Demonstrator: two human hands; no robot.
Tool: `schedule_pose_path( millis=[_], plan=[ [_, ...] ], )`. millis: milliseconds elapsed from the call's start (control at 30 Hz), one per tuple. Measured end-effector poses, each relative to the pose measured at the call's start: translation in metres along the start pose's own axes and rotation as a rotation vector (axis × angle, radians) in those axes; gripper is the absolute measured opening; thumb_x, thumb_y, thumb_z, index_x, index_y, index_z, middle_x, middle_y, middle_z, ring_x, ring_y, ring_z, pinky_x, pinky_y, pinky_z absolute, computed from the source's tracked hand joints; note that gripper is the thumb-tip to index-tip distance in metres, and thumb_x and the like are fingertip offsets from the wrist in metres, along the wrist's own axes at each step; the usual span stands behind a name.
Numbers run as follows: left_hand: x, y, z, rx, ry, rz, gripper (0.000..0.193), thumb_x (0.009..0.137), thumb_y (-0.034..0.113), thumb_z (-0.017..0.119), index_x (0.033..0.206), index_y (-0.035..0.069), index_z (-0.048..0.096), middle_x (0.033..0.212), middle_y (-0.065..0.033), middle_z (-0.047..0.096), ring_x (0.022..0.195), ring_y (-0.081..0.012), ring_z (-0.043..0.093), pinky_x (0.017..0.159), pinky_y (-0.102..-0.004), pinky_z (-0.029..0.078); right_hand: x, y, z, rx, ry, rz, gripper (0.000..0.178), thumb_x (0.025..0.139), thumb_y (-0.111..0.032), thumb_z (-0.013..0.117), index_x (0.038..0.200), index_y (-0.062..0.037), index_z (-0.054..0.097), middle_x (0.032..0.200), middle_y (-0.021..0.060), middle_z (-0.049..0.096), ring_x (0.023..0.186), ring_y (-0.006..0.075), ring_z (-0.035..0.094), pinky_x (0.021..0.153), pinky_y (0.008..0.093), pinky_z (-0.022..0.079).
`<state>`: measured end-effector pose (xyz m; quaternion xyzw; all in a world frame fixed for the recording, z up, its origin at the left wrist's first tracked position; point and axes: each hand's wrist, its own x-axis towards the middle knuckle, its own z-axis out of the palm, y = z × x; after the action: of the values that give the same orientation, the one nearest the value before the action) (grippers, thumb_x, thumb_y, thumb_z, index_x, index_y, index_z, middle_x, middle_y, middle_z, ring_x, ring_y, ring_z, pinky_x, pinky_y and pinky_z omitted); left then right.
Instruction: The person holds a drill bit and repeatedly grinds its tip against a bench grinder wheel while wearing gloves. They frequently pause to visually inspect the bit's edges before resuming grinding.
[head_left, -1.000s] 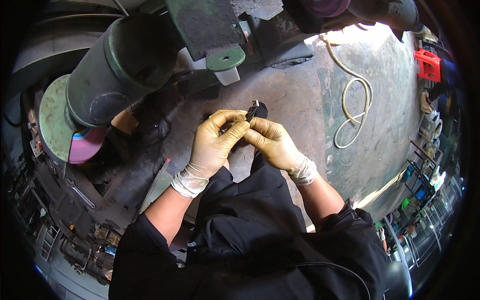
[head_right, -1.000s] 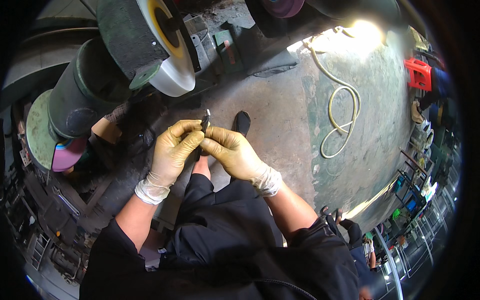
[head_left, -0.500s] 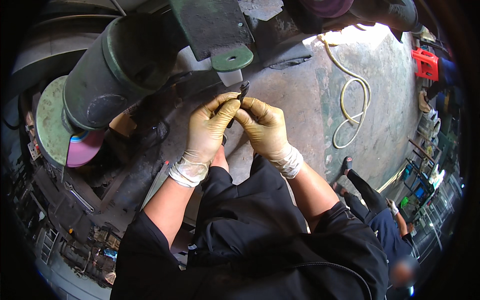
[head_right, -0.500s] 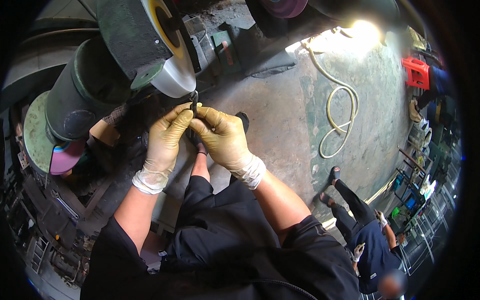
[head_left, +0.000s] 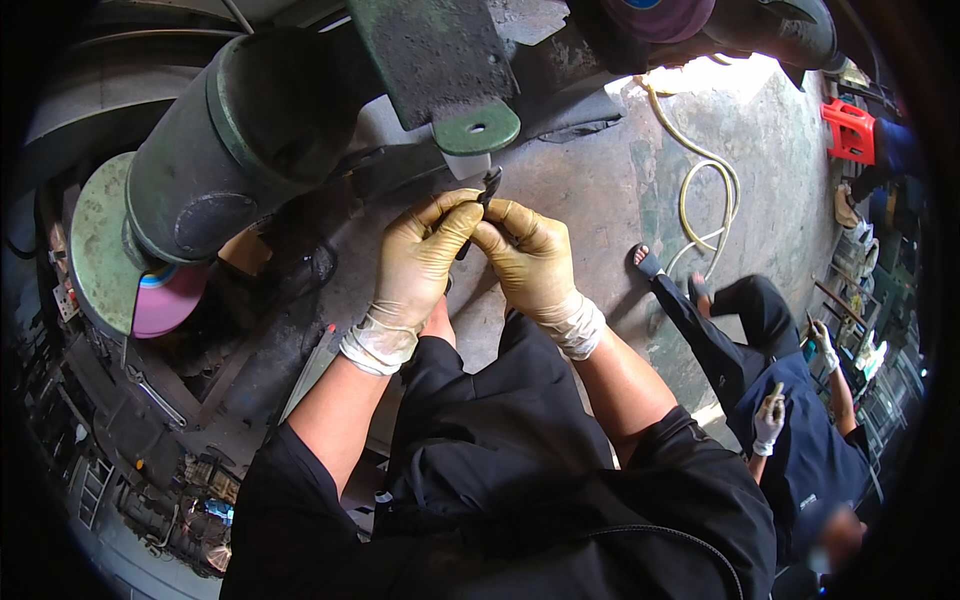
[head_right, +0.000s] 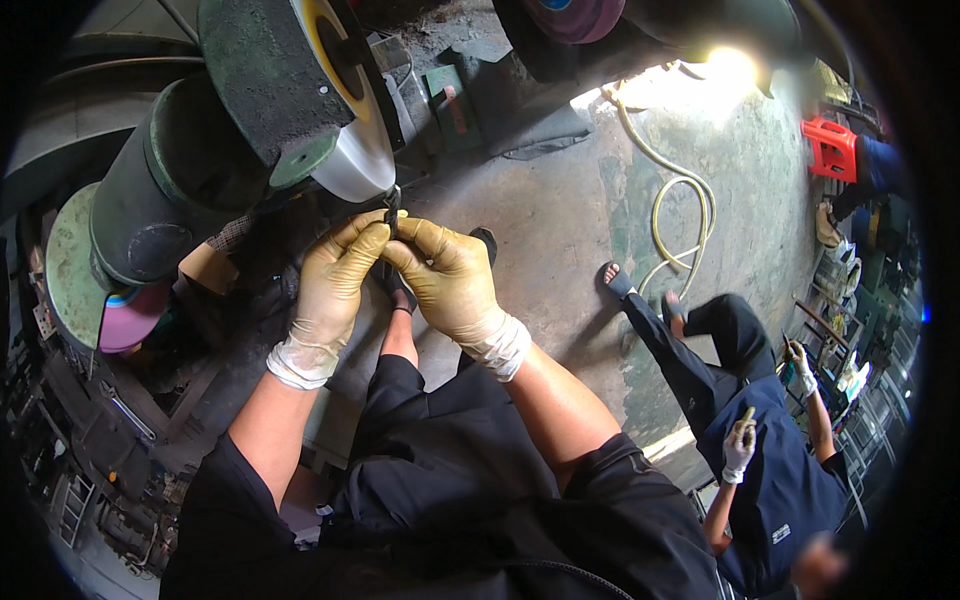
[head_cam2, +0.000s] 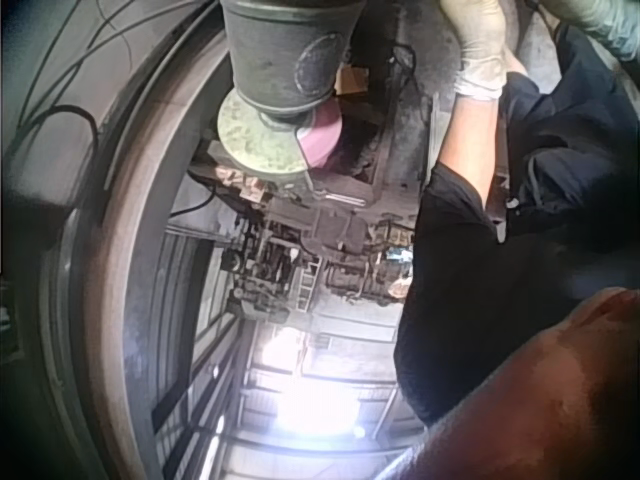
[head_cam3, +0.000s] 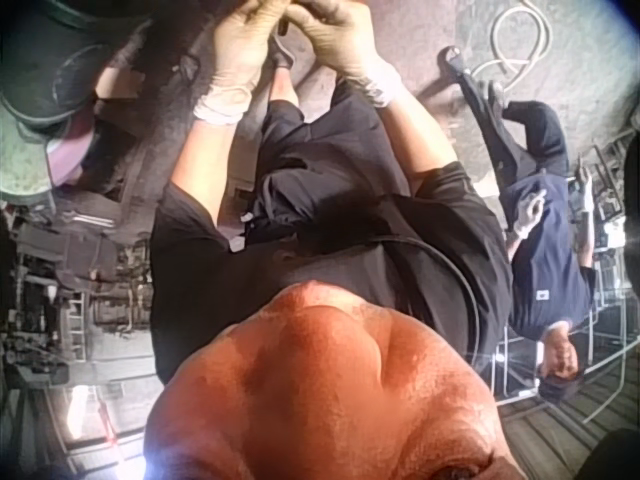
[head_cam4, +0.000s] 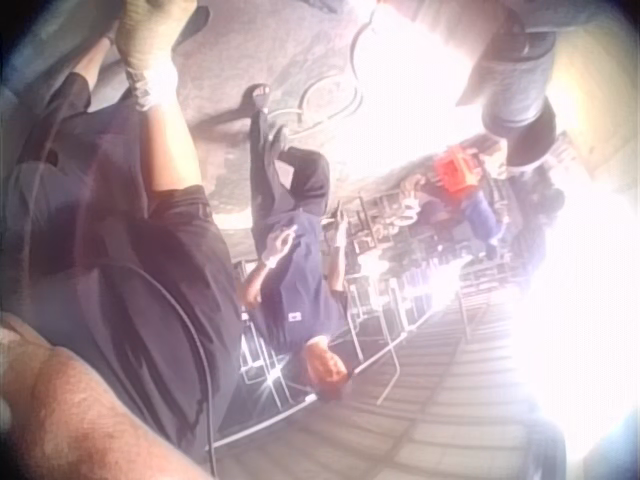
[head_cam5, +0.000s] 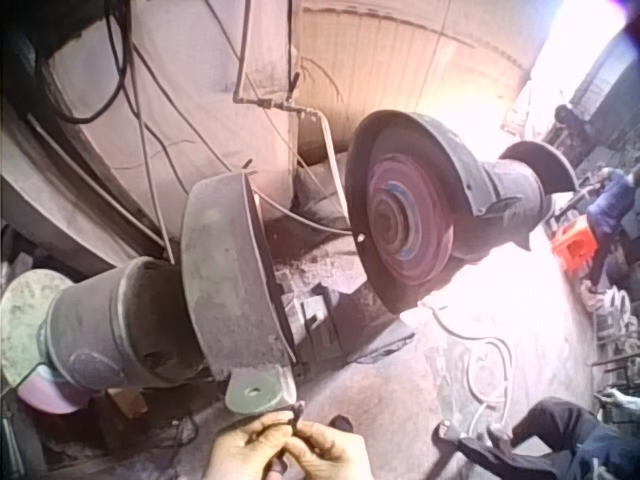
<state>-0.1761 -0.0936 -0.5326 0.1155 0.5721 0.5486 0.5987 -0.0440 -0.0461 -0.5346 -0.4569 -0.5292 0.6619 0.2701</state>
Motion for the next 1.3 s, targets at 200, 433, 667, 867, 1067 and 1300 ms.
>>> schedule_pose_path(
  millis=[200,433,667,867,1067,1300],
  plan=[
    [0.0,0.0,-0.002,0.022,-0.006,0.013,0.019,0.09,0.008,0.07,0.108,0.001,0.069,0.101,-0.0005,0.068,0.091,-0.0072,0.06,0.084,-0.0208,0.047,0.001,0.003,-0.001,-0.039,-0.014,-0.025,0.025,0.089,-0.006,0.07,0.112,0.0016,0.067,0.094,0.0083,0.071,0.083,0.0086,0.063,0.075,0.0234,0.052],
    [0.0,-0.002,-0.001,-0.022,0.001,0.004,0.019,0.09,0.006,0.068,0.108,-0.001,0.069,0.104,-0.002,0.068,0.093,-0.0084,0.06,0.086,-0.0218,0.047,0.001,-0.001,-0.001,-0.04,-0.025,-0.018,0.025,0.088,-0.007,0.071,0.112,0.0013,0.067,0.094,0.0087,0.071,0.083,0.0097,0.063,0.074,0.0243,0.052],
    [-0.002,0.001,-0.003,-0.02,-0.009,0.024,0.018,0.089,0.005,0.069,0.107,0.0,0.069,0.105,-0.0031,0.068,0.094,-0.0092,0.061,0.086,-0.0221,0.048,0.001,-0.002,0.0,-0.081,-0.036,-0.041,0.025,0.088,-0.007,0.071,0.112,0.0008,0.067,0.093,0.0107,0.071,0.082,0.0113,0.065,0.074,0.025,0.052],
    [-0.002,0.0,-0.002,-0.009,0.001,0.017,0.017,0.089,0.005,0.069,0.105,0.001,0.069,0.102,-0.0016,0.068,0.092,-0.0083,0.061,0.083,-0.0212,0.048,0.001,0.002,-0.001,-0.096,-0.023,-0.067,0.026,0.087,-0.007,0.071,0.111,0.0008,0.067,0.091,0.0116,0.071,0.08,0.0114,0.065,0.072,0.0252,0.052],
    [-0.001,0.001,-0.006,-0.003,0.0,-0.041,0.018,0.089,0.005,0.069,0.107,0.002,0.069,0.103,-0.0006,0.067,0.091,-0.0073,0.06,0.08,-0.0198,0.047,0.002,0.002,0.001,-0.106,-0.006,-0.085,0.026,0.087,-0.006,0.072,0.112,0.0005,0.067,0.09,0.0119,0.071,0.077,0.0109,0.065,0.07,0.0248,0.052],
    [-0.005,0.001,-0.004,0.138,-0.065,-0.021,0.023,0.097,0.009,0.059,0.116,-0.002,0.064,0.11,-0.0045,0.067,0.097,-0.0107,0.061,0.088,-0.0243,0.047,-0.013,0.0,-0.004,-0.124,0.096,-0.028,0.029,0.086,-0.01,0.074,0.111,-0.0002,0.067,0.091,0.0133,0.07,0.079,0.0122,0.066,0.071,0.0255,0.053]
  ],
)
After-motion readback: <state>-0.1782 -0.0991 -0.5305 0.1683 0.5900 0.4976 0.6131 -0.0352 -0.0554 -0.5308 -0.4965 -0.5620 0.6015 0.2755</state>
